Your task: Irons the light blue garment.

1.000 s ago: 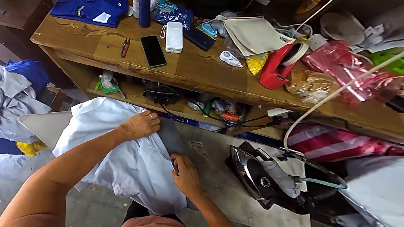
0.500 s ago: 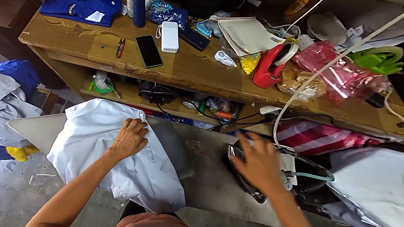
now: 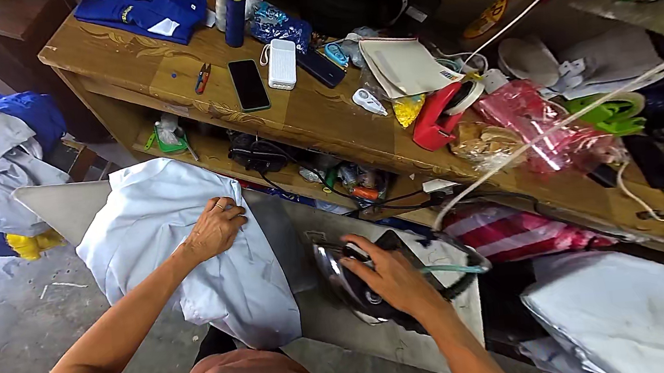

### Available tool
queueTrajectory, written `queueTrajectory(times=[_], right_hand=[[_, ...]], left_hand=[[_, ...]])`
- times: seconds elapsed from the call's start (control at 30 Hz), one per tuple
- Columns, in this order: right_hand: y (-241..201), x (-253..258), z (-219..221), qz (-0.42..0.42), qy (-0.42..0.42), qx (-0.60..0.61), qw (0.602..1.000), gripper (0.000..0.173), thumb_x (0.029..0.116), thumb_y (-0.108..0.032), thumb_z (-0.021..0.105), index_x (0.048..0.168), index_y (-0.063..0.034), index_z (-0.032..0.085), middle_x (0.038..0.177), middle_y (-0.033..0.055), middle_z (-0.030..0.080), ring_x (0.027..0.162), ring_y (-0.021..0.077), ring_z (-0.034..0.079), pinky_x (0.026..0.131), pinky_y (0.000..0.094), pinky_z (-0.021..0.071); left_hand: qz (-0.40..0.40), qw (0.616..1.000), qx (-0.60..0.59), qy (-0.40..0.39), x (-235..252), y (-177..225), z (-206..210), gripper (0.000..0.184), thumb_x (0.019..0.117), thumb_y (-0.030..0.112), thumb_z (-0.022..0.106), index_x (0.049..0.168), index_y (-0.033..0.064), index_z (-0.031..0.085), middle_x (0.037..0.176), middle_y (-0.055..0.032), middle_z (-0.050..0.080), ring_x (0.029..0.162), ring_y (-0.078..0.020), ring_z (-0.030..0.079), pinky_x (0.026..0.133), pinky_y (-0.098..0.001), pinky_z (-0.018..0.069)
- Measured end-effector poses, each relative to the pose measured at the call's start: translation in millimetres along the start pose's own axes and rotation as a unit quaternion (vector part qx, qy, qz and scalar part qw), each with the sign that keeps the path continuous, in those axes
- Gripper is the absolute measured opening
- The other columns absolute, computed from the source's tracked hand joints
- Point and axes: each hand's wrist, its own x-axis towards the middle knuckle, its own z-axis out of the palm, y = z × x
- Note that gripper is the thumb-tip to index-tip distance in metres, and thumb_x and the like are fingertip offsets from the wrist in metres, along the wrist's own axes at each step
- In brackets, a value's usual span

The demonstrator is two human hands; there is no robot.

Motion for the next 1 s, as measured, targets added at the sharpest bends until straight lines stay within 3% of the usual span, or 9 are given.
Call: queueTrajectory(times=[0.17, 0.27, 0.33, 0.43, 0.6, 0.73, 0.93, 1.0], right_hand=[[-88.7, 53.3, 21.6, -0.057, -0.04, 0.029, 0.997, 0.055, 0.1048, -0.055, 0.044, 0.148, -0.0223, 0.051, 0.099, 0.0144, 0.072, 0.089, 0.0336, 0.071, 0.08, 0.0558, 0.0556], [-110.0, 75.6, 39.4, -0.073, -0.069, -0.001, 0.995, 0.055, 0.1016, -0.056, 0.052, 0.146, -0.0222, 0.052, 0.1, 0.0147, 0.073, 0.091, 0.0347, 0.071, 0.08, 0.0563, 0.0559], [-117.5, 74.5, 42.3, -0.081, -0.104, -0.063, 0.989, 0.051, 0.0969, -0.045, 0.063, 0.144, -0.0257, 0.056, 0.102, 0.0159, 0.073, 0.094, 0.0376, 0.071, 0.081, 0.0587, 0.0548], [-114.6, 62.9, 42.5, -0.108, -0.143, -0.139, 0.974, 0.047, 0.0929, -0.027, 0.065, 0.139, -0.0286, 0.058, 0.101, 0.0158, 0.073, 0.094, 0.0392, 0.071, 0.077, 0.0601, 0.0542], [-96.1, 40.1, 39.0, -0.108, -0.166, -0.151, 0.969, 0.049, 0.0916, -0.019, 0.063, 0.139, -0.0282, 0.058, 0.099, 0.0158, 0.073, 0.091, 0.0388, 0.071, 0.075, 0.0594, 0.0542], [-61.2, 18.4, 17.7, -0.044, -0.178, -0.115, 0.976, 0.051, 0.0922, -0.023, 0.065, 0.142, -0.0313, 0.058, 0.104, 0.0176, 0.073, 0.096, 0.0406, 0.071, 0.079, 0.0627, 0.0539], [53.2, -6.1, -6.0, 0.092, -0.018, -0.022, 0.995, 0.053, 0.0908, -0.025, 0.07, 0.142, -0.0211, 0.06, 0.125, 0.0171, 0.07, 0.114, 0.0375, 0.067, 0.097, 0.0621, 0.0506], [85.8, -6.6, -12.2, 0.14, 0.017, -0.013, 0.99, 0.054, 0.091, -0.027, 0.07, 0.143, -0.0189, 0.059, 0.128, 0.0183, 0.068, 0.118, 0.0384, 0.066, 0.1, 0.062, 0.0492]], left_hand=[[-0.01, 1.0, -0.005, 0.015, -5.1, -0.4, 0.1, 0.034, 0.0984, 0.012, 0.044, 0.114, 0.0187, 0.074, 0.128, -0.0013, 0.071, 0.13, -0.0283, 0.057, 0.109, -0.052, 0.0421], [-0.024, 1.0, -0.005, 0.009, -11.3, -2.9, -0.5, 0.035, 0.0994, 0.009, 0.044, 0.116, 0.0189, 0.074, 0.13, -0.0002, 0.071, 0.133, -0.0279, 0.056, 0.11, -0.0518, 0.0416], [-0.038, 0.999, -0.004, 0.0, -14.5, -5.3, -0.6, 0.038, 0.0992, 0.007, 0.044, 0.119, 0.0202, 0.074, 0.132, 0.0014, 0.07, 0.136, -0.0275, 0.054, 0.111, -0.0524, 0.0406], [-0.051, 0.999, -0.012, -0.011, -16.3, -5.1, 1.3, 0.041, 0.0985, 0.005, 0.044, 0.123, 0.0223, 0.073, 0.136, 0.0027, 0.068, 0.139, -0.0276, 0.052, 0.112, -0.0529, 0.0395], [-0.07, 0.997, -0.013, -0.023, -15.2, 1.0, 0.5, 0.042, 0.0979, 0.006, 0.043, 0.124, 0.022, 0.072, 0.137, 0.0024, 0.067, 0.14, -0.0284, 0.051, 0.112, -0.0538, 0.0387], [-0.102, 0.994, -0.017, -0.023, -12.4, 12.4, -0.7, 0.041, 0.0969, 0.005, 0.044, 0.123, 0.0179, 0.073, 0.137, -0.001, 0.067, 0.139, -0.0303, 0.051, 0.113, -0.0559, 0.038], [-0.153, 0.987, -0.001, 0.041, -2.4, 47.9, 6.7, 0.033, 0.0961, 0.009, 0.047, 0.114, 0.0112, 0.075, 0.133, -0.0103, 0.068, 0.134, -0.0352, 0.055, 0.11, -0.0602, 0.0399], [-0.161, 0.985, 0.004, 0.065, 9.2, 69.6, 13.4, 0.034, 0.0982, 0.013, 0.045, 0.117, 0.0086, 0.074, 0.137, -0.0138, 0.065, 0.136, -0.0372, 0.054, 0.111, -0.0604, 0.0399]])
